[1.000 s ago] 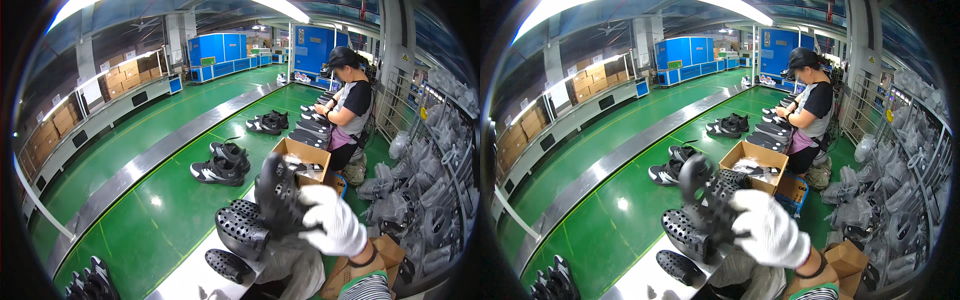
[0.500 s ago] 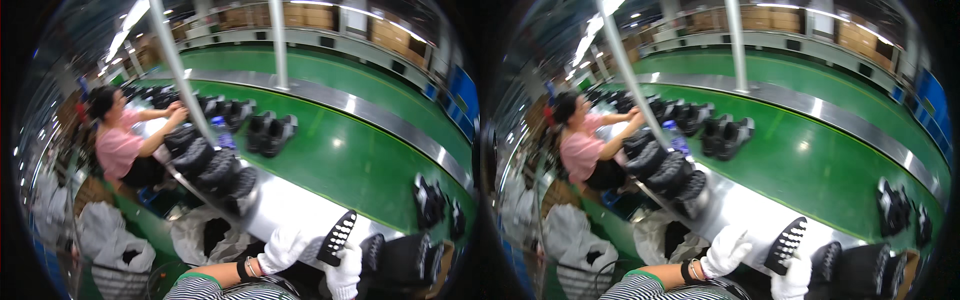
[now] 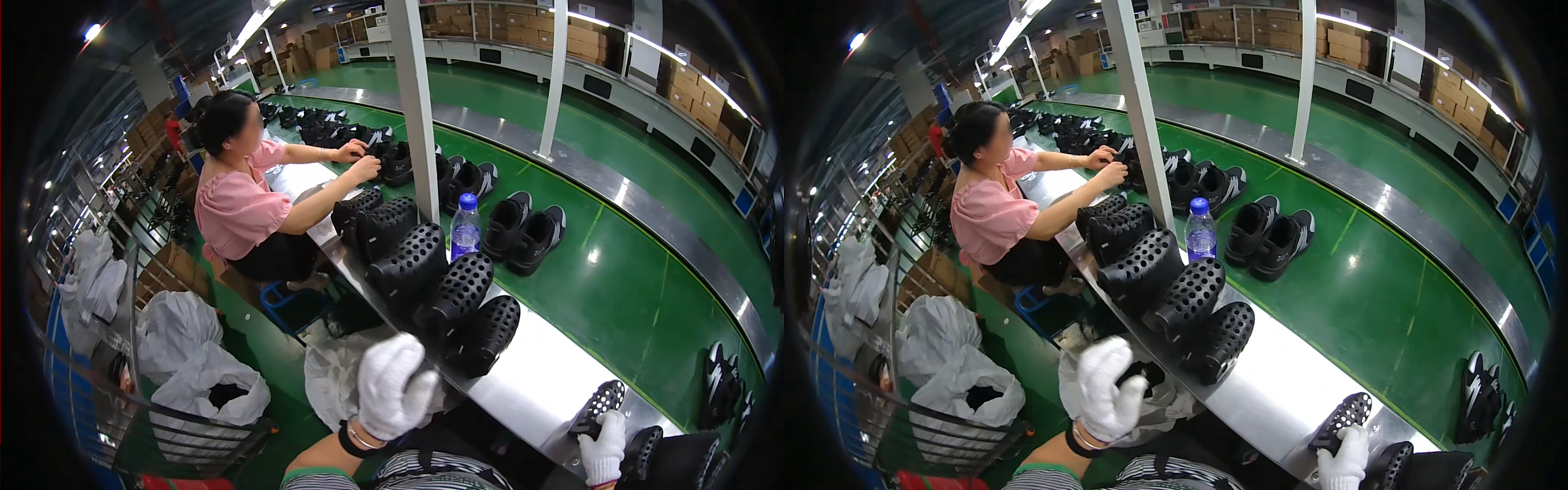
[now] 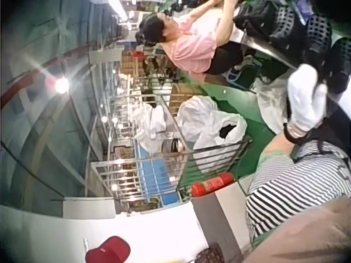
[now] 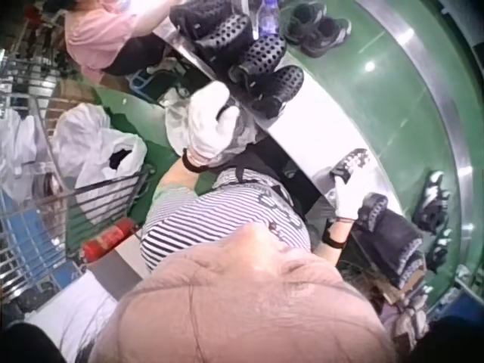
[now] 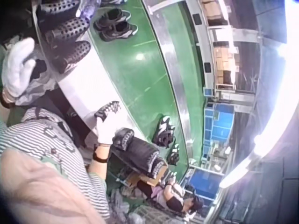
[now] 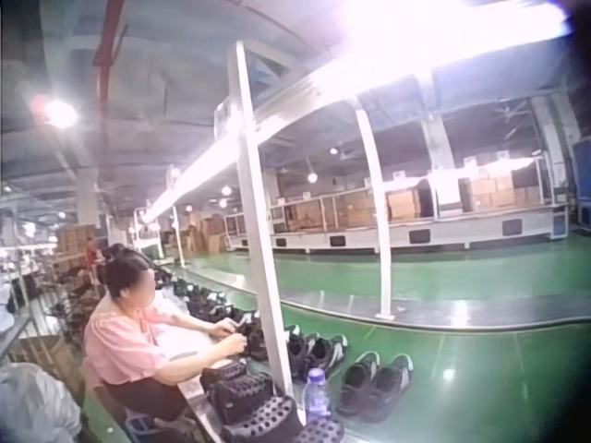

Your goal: Assembling and inspecting black shoes on a factory production line.

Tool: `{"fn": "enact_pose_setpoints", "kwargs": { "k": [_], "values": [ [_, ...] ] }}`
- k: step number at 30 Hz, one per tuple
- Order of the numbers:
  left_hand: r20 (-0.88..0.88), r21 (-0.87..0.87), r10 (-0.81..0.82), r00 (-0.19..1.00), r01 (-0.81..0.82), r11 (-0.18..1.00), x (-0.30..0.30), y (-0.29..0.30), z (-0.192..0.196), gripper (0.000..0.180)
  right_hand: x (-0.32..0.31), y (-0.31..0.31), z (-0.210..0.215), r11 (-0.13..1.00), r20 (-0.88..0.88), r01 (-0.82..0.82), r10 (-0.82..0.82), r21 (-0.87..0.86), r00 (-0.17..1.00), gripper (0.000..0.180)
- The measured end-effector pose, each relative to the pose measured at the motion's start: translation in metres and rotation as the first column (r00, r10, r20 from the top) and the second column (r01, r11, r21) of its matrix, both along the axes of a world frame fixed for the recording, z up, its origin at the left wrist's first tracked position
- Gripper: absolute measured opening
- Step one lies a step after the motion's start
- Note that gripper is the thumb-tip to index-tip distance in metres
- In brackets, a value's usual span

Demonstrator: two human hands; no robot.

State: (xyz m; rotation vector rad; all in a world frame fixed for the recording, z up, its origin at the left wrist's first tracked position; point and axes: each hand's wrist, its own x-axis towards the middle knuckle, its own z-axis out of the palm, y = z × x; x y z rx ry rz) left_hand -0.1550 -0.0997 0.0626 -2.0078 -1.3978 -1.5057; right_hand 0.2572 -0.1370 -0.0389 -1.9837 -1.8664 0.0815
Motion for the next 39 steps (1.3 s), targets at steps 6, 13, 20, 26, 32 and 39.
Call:
{"fn": "enact_pose_setpoints", "kwargs": {
  "k": [6,13,20,26,32,39],
  "values": [
    [-0.141,-0.185,0.033,0.989,-0.059,0.981,-0.091,0.058,0.038,0.054,0.000,0.006,0.043,0.994,-0.080,-0.011,0.019,0.110,0.997,0.042],
    [-0.329,-0.609,-0.310,0.892,0.051,0.791,-0.138,0.115,0.088,0.058,-0.043,0.029,0.073,0.981,-0.198,-0.115,0.146,0.159,0.969,0.035],
    [-0.424,-0.666,-0.457,0.782,0.073,0.743,-0.124,0.138,0.088,0.036,-0.056,0.034,0.076,0.985,-0.246,-0.090,0.126,0.150,0.961,0.031],
    [-0.370,-0.670,-0.502,0.781,0.150,0.727,-0.128,0.142,0.091,0.032,-0.058,0.035,0.085,0.990,-0.234,-0.040,0.070,0.134,0.970,0.031],
    [-0.278,-0.583,-0.401,0.873,0.178,0.792,-0.139,0.106,0.134,0.042,-0.060,0.027,0.091,0.984,-0.217,-0.044,0.081,0.170,0.973,0.030],
    [-0.317,-0.386,-0.519,0.794,0.393,0.835,-0.066,0.053,0.161,0.038,-0.056,0.014,0.091,0.968,-0.246,-0.006,0.070,0.250,0.967,0.026]
  ]
}}
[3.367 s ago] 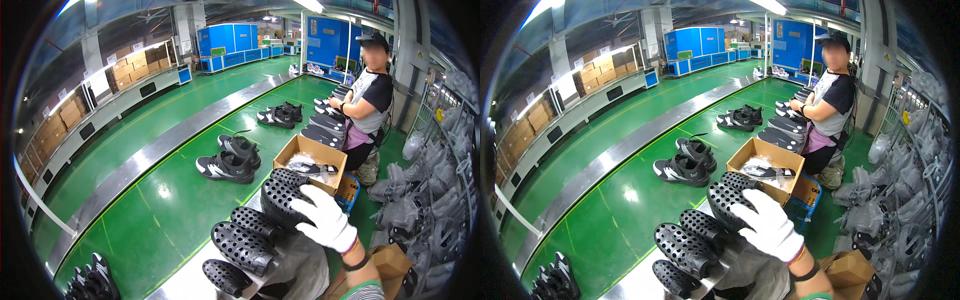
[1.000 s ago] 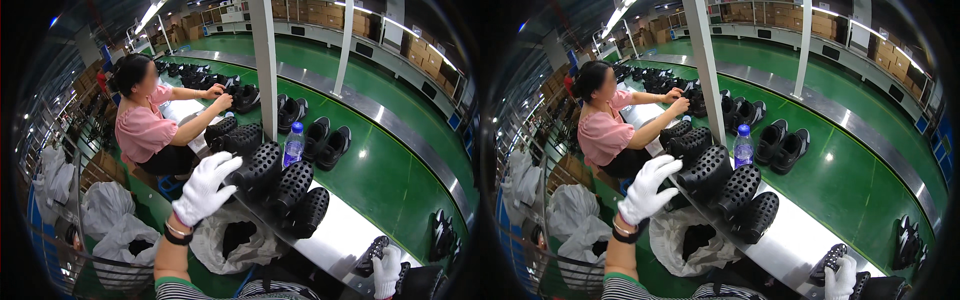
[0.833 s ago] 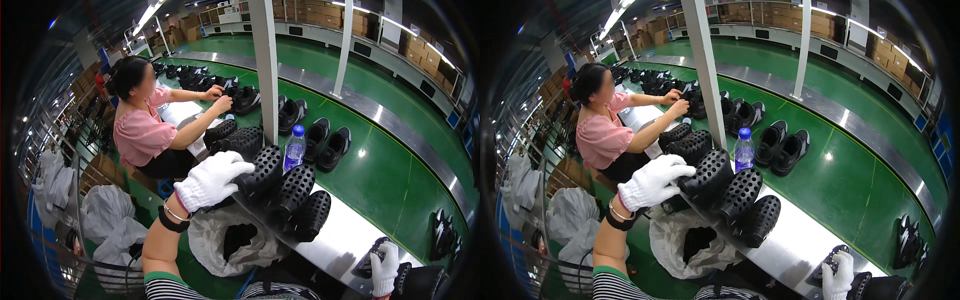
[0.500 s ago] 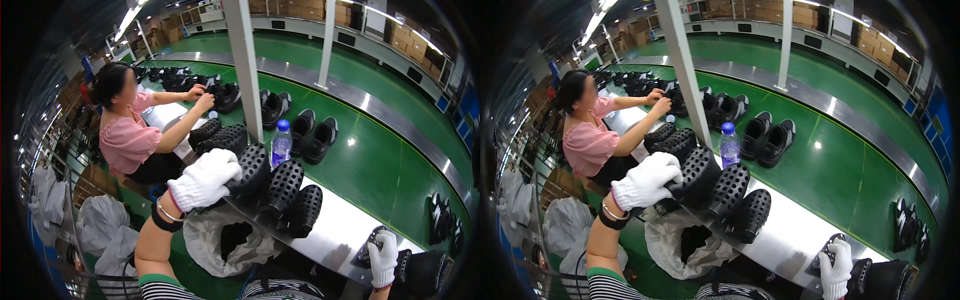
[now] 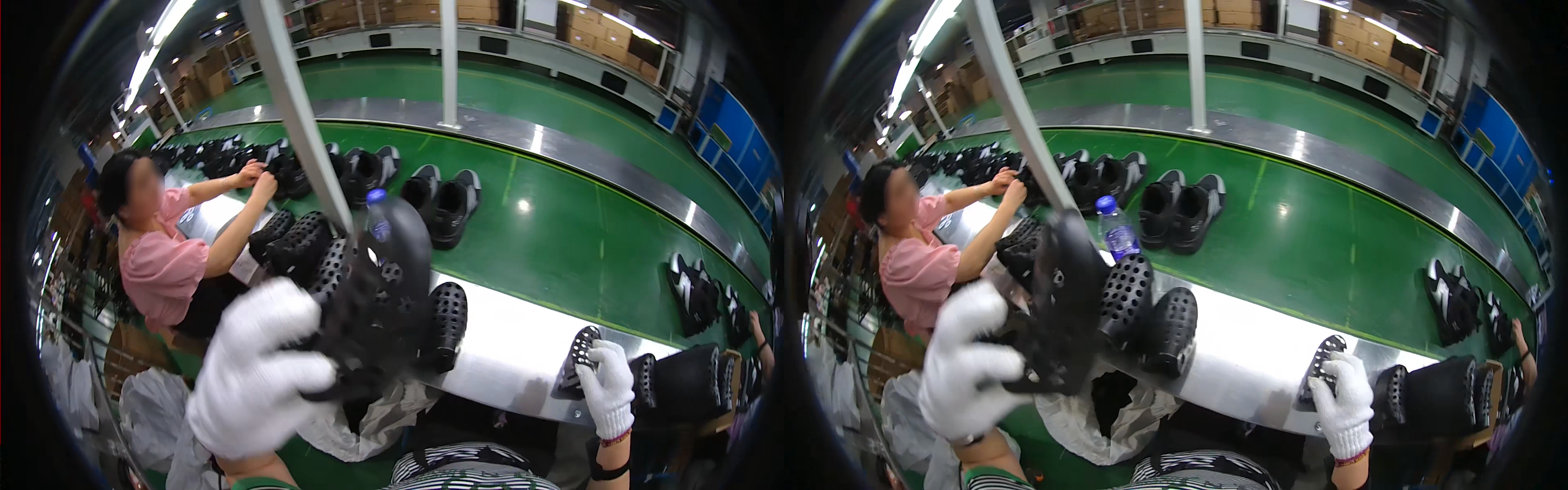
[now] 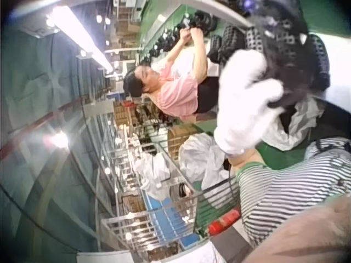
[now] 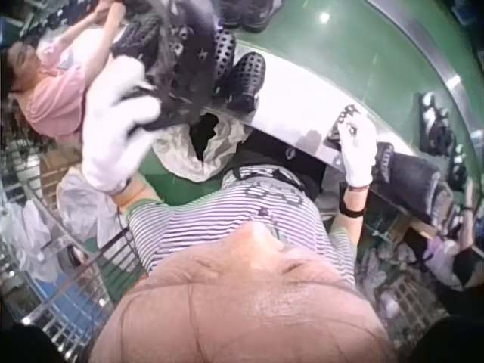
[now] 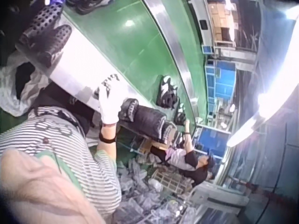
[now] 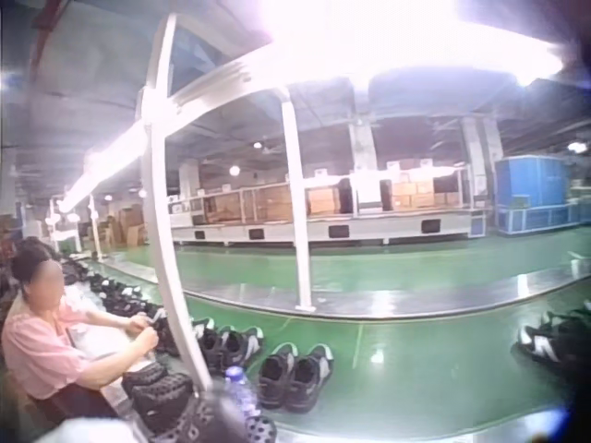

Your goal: Assembling and inspecting black shoes on a factory production line.

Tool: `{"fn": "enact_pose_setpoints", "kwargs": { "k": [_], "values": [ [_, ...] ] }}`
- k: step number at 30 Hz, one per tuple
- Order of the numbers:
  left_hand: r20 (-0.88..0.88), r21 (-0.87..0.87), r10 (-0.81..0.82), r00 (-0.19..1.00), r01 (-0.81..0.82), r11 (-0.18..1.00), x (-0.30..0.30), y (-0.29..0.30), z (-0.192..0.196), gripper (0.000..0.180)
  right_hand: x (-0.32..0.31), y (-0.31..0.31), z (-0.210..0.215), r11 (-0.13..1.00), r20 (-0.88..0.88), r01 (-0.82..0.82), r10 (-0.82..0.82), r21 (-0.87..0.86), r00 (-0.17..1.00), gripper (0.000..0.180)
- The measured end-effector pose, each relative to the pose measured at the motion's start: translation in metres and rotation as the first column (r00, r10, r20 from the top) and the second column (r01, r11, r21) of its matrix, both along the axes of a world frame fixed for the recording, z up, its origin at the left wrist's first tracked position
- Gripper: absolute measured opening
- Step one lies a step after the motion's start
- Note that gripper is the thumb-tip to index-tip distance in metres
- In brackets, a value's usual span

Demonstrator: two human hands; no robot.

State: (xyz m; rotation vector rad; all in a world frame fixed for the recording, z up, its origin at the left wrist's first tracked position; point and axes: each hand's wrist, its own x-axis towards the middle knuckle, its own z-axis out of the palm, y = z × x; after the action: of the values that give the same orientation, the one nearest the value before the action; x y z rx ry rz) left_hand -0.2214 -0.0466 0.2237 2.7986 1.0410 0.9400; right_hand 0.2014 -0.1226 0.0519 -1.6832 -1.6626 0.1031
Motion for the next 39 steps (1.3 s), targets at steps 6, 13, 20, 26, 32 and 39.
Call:
{"fn": "enact_pose_setpoints", "kwargs": {
  "k": [6,13,20,26,32,39],
  "values": [
    [0.050,-0.111,-0.324,0.945,0.328,0.938,0.095,-0.021,-0.074,0.042,0.002,-0.010,-0.007,0.991,0.259,-0.014,0.048,-0.131,0.965,0.023],
    [0.003,-0.224,-0.382,0.924,0.373,0.900,0.165,-0.021,-0.221,0.049,0.018,-0.036,-0.058,0.966,0.252,0.180,-0.131,-0.183,0.959,0.052],
    [-0.178,-0.173,-0.347,0.921,0.318,0.932,0.184,0.007,-0.269,0.057,0.021,-0.050,-0.098,0.863,0.170,0.149,-0.075,-0.483,0.983,0.059],
    [-0.038,-0.103,-0.415,0.909,0.409,0.907,0.199,0.022,-0.251,0.041,0.042,-0.036,-0.161,0.975,0.301,0.213,-0.185,-0.062,0.936,0.050],
    [-0.119,-0.290,-0.342,0.932,0.297,0.910,0.190,0.040,-0.275,0.049,0.042,-0.046,-0.165,0.974,0.059,0.225,-0.227,0.039,0.972,0.048],
    [-0.183,-0.416,-0.362,0.914,0.262,0.871,0.240,-0.012,-0.185,0.041,0.042,-0.052,-0.159,0.980,-0.362,0.192,-0.164,0.043,0.918,0.046]
  ]
}}
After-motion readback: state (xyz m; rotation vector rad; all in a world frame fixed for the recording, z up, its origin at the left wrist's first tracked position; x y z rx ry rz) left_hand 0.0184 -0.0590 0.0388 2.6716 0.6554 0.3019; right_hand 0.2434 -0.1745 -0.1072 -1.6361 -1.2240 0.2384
